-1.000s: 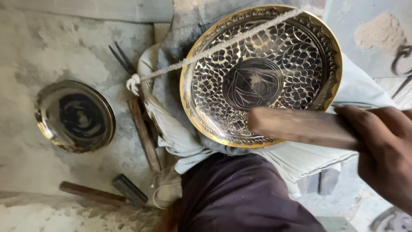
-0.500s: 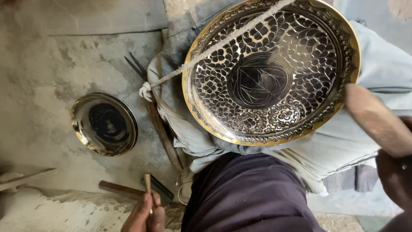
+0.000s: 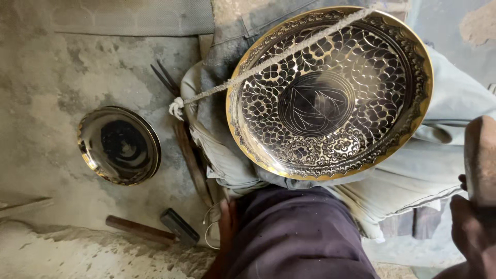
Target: The person sits holding a small punch against the surface of a decorative brass tray and strikes the punch repeatedly with a wooden mallet, working the design into the metal. The tray rests on a padded cloth bundle, and the person repositions the punch across the patterned surface as they hammer.
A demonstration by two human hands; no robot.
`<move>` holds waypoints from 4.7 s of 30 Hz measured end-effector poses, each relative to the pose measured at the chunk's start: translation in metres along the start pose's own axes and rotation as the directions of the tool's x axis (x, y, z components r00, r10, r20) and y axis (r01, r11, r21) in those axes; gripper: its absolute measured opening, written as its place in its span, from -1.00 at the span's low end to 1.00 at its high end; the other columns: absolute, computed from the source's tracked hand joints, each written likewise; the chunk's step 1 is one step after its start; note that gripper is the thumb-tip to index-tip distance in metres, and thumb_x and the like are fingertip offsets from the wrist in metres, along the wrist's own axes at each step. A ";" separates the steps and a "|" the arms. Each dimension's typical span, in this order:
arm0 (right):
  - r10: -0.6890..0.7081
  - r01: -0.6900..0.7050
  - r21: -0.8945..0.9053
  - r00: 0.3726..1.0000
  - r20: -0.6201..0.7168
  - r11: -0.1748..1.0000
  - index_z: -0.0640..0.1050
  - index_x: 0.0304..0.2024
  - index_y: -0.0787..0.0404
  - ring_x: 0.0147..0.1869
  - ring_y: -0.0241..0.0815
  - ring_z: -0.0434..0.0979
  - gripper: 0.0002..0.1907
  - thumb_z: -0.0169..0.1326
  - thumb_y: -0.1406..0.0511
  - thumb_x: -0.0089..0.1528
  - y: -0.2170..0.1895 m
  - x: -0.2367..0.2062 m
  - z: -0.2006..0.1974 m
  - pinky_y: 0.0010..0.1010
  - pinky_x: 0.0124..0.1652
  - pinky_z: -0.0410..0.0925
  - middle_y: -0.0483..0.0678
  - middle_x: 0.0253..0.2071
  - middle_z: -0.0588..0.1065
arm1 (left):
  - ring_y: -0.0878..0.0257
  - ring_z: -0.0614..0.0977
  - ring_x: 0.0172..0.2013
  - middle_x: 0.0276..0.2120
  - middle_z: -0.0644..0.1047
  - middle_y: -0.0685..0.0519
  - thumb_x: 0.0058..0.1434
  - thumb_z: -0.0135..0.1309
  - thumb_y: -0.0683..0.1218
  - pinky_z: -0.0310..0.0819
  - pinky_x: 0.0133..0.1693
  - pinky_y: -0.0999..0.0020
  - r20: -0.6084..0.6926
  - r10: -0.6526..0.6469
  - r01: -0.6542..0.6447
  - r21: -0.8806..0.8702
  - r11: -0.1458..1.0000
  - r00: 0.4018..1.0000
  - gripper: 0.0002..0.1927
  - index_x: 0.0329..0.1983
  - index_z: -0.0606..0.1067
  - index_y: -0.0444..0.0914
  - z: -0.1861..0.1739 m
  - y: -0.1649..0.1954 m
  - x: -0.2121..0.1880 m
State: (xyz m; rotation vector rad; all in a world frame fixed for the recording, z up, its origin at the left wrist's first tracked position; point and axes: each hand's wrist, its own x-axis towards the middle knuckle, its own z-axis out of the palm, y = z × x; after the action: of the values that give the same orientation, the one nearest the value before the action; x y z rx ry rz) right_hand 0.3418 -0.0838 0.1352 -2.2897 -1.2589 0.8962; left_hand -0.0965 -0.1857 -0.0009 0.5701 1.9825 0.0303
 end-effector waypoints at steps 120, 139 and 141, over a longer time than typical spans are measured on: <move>-0.489 0.639 -0.589 0.765 0.420 0.494 0.54 0.19 0.23 -0.23 0.06 0.57 -0.47 0.17 0.45 0.13 -0.171 0.050 0.019 -0.16 -0.13 0.44 0.12 -0.19 0.56 | 0.00 0.64 -0.28 -0.28 0.53 -0.08 0.36 0.17 -0.15 0.50 -0.27 0.12 0.254 0.891 -0.927 0.081 0.367 0.375 -0.77 -0.09 0.36 -0.31 -0.039 0.259 -0.034; -0.478 0.610 -0.554 0.791 0.381 0.567 0.51 0.23 0.26 -0.14 0.14 0.55 -0.35 0.15 0.52 0.04 -0.176 0.046 0.020 -0.14 -0.12 0.44 0.15 -0.13 0.54 | -0.03 0.64 -0.22 -0.23 0.53 -0.09 0.41 0.13 -0.15 0.51 -0.24 0.11 0.252 0.902 -0.936 0.076 0.343 0.351 -0.77 0.02 0.37 -0.31 -0.040 0.261 -0.036; -0.406 0.576 -0.645 0.815 0.413 0.501 0.53 0.24 0.17 -0.20 0.08 0.54 -0.35 0.19 0.49 0.05 -0.175 0.044 0.020 -0.19 -0.15 0.44 0.08 -0.18 0.55 | -0.01 0.64 -0.24 -0.23 0.53 -0.08 0.41 0.13 -0.14 0.51 -0.25 0.12 0.274 0.886 -0.927 0.086 0.365 0.374 -0.78 -0.02 0.37 -0.30 -0.040 0.262 -0.036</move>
State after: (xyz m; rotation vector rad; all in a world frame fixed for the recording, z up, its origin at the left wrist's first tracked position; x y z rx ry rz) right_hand 0.2391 0.0463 0.2082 -2.1111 -2.6279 0.4165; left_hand -0.0192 0.0409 0.1176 1.7436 1.2316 0.4399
